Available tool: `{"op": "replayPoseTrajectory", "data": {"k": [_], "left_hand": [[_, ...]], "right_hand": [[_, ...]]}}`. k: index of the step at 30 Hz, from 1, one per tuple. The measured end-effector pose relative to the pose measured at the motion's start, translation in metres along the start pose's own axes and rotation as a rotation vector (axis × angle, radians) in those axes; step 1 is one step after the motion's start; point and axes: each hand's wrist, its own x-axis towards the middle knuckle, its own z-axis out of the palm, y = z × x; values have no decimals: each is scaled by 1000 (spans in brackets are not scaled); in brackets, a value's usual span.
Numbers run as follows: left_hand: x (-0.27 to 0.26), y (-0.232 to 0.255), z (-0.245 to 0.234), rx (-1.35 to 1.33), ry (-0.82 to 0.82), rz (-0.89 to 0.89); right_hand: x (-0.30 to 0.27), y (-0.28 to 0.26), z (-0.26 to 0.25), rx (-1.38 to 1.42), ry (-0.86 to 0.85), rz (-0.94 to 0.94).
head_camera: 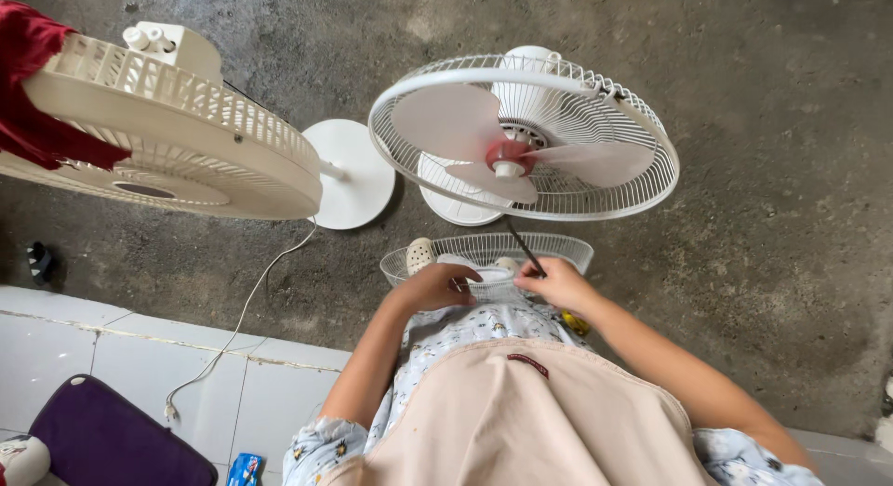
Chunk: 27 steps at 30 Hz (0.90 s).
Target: The person assembles a white pedestal fan by attaching the front wire cage to the fan head and securing it with a screwdriver. They manipulate the fan blades and cage, then tighten the screw to complete the assembly.
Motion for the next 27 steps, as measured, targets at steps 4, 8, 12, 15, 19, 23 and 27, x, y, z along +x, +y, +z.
{"op": "replayPoseTrajectory", "data": {"k": [4, 8, 12, 15, 19, 23, 27], "left_hand": [[60, -59, 58, 201, 41, 33], [103, -112, 82, 207, 149, 81], [124, -127, 91, 338, 167, -58], [141, -123, 101, 444, 57, -274], [159, -126, 121, 613, 3, -494], [167, -121, 139, 488, -68, -593], [163, -73, 122, 300, 135, -142]], "right_hand": [[61, 56, 25, -389, 275, -325], [76, 86, -3, -540, 401, -309], [47, 114, -40, -728, 548, -483], [14, 140, -55, -351, 321, -66], [-26, 184, -68, -154, 360, -70], [-48, 203, -93, 158, 401, 11], [-55, 158, -128, 315, 487, -56]]}}
